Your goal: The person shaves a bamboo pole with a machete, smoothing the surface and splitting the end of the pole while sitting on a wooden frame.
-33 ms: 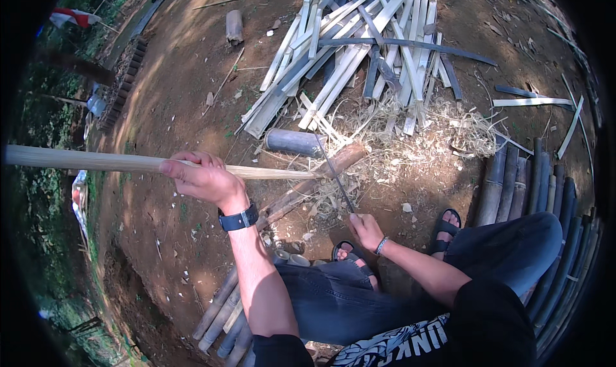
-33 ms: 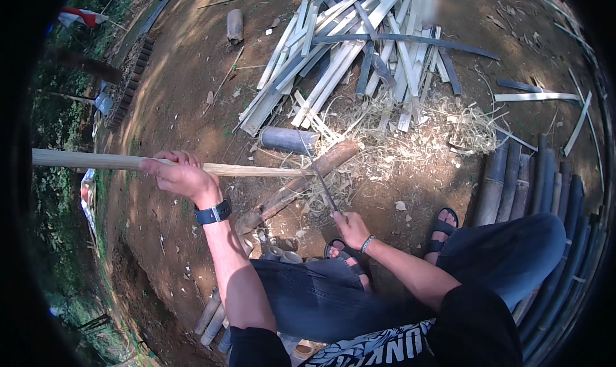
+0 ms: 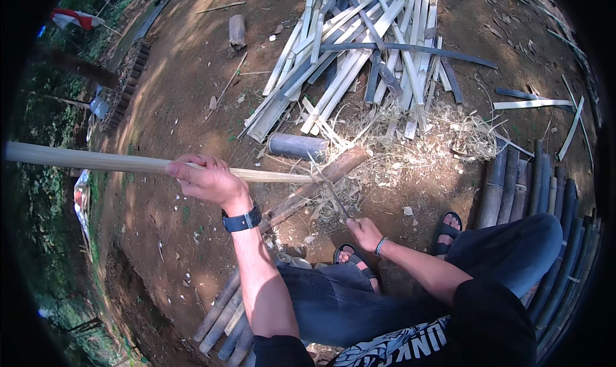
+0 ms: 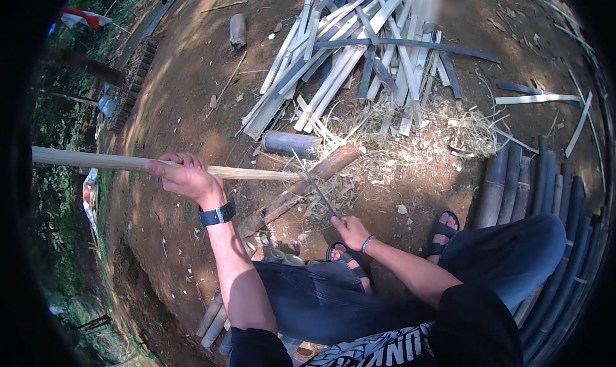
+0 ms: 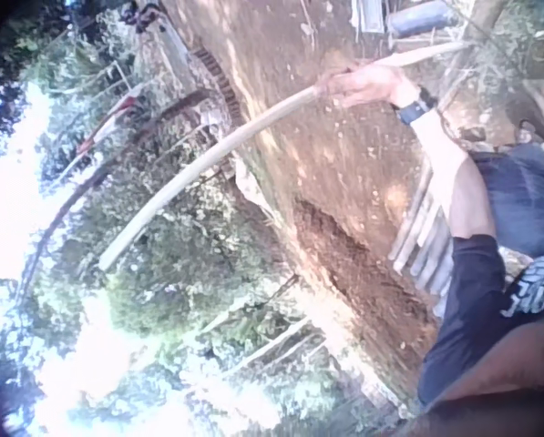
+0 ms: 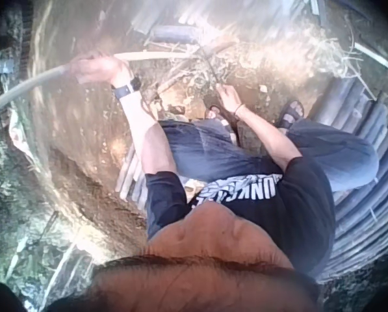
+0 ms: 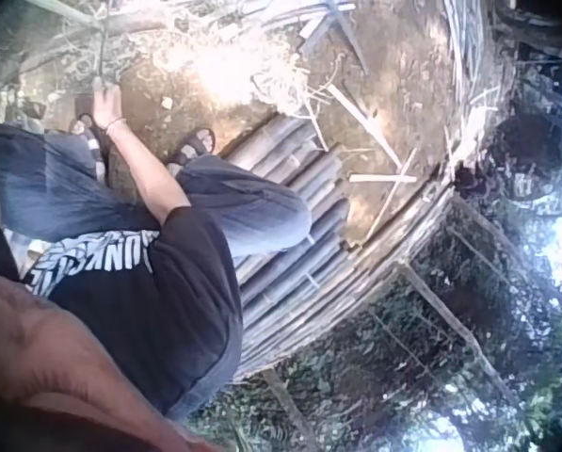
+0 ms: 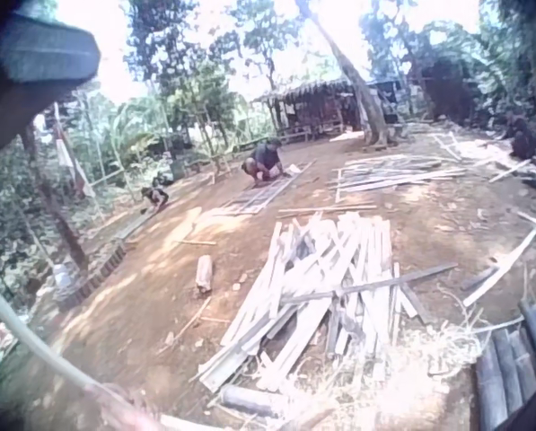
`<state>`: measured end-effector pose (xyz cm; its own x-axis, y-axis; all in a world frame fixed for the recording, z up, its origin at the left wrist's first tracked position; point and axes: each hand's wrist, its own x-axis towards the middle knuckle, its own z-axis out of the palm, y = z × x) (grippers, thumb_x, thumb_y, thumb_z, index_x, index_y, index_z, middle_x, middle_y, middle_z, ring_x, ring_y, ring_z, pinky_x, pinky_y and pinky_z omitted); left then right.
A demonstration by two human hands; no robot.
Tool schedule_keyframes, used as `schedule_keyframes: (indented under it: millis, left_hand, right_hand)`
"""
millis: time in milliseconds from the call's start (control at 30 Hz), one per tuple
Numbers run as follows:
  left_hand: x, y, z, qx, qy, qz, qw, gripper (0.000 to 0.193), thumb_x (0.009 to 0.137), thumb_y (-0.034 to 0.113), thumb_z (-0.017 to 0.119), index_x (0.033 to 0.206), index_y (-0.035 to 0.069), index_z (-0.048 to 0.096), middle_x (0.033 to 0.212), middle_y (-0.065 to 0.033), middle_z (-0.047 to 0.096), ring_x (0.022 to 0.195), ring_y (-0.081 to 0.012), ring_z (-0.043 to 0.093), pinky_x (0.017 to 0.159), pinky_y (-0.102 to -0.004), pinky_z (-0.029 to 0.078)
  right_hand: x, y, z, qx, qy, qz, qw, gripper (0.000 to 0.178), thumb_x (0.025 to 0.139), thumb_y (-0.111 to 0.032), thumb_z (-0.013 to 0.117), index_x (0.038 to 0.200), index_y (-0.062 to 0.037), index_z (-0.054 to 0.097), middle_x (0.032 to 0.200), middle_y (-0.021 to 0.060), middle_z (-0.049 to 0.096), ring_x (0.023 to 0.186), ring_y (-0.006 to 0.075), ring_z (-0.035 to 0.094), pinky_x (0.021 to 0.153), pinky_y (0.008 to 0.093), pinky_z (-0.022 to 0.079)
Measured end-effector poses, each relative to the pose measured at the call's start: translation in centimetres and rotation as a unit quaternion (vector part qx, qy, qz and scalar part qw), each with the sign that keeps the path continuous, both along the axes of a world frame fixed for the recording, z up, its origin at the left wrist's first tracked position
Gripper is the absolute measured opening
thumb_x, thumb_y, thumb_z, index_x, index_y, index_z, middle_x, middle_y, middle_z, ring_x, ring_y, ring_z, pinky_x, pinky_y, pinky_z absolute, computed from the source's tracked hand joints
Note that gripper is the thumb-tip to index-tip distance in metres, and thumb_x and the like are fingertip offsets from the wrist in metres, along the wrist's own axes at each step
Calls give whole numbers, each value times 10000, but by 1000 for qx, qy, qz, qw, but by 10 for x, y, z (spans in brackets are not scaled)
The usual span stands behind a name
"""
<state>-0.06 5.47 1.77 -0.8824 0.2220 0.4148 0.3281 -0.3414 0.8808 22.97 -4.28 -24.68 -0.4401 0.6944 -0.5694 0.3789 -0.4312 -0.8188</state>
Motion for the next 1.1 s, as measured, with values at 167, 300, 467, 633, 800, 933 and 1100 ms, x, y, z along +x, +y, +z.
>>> schedule_keyframes:
  millis: [167, 300, 467, 633, 800, 933, 1100]
  left_hand:
    - [-12, -13, 1, 1, 0, -5, 1000, 573, 924, 642, 294, 675, 126, 316, 511, 34, 281, 385, -61, 283, 337, -221, 212]
    - [-28, -58, 17, 38, -32, -53, 997, 601, 902, 686, 255, 688, 129, 323, 490, 33, 266, 363, -66, 253, 324, -211, 190]
    - [-33, -119, 55, 168, -17, -132, 977, 614, 909, 679, 241, 658, 133, 370, 479, 40, 272, 365, -54, 231, 340, -182, 154]
    - [-37, -153, 84, 202, -20, -143, 969, 584, 921, 648, 289, 643, 137, 349, 486, 36, 262, 374, -65, 212, 343, -193, 153]
    - [-46, -160, 84, 220, -60, -173, 958, 603, 928, 633, 289, 650, 104, 373, 507, 25, 264, 391, -71, 225, 346, -198, 168]
    - [-51, -162, 83, 218, -65, -175, 958, 598, 939, 617, 275, 650, 103, 372, 507, 23, 265, 390, -70, 223, 344, -197, 173]
    - [-57, -164, 82, 220, -81, -185, 954, 579, 931, 633, 279, 653, 130, 349, 494, 35, 247, 372, -59, 206, 339, -188, 168]
  right_hand:
    - [24, 28, 3, 36, -209, 52, 976, 693, 862, -576, 486, 579, 49, 587, 570, 216, 596, 575, 316, 637, 572, 420, 481]
    - [52, 36, 14, 61, -172, 52, 982, 657, 786, -581, 604, 581, 42, 567, 599, 190, 593, 562, 271, 602, 557, 399, 470]
    - [25, 50, 19, 109, -112, -111, 981, 591, 656, -519, 779, 723, 34, 583, 577, 84, 556, 526, 173, 519, 533, 345, 452]
    - [-3, 90, 22, 70, 134, -219, 964, 645, 695, -329, 818, 1105, 87, 544, 567, 8, 532, 475, 106, 494, 447, 260, 400]
    - [-5, 112, 40, -16, 190, -126, 974, 371, 776, -220, 762, 950, 37, 559, 523, -14, 482, 388, 82, 436, 366, 238, 332]
    - [-9, 109, 48, 27, 144, -125, 981, 242, 821, -204, 706, 771, -28, 547, 542, 7, 516, 384, 83, 434, 357, 248, 348]
    - [1, 109, 45, -54, 213, -126, 967, 248, 863, -210, 645, 718, -66, 505, 542, 14, 526, 371, 78, 441, 353, 249, 363]
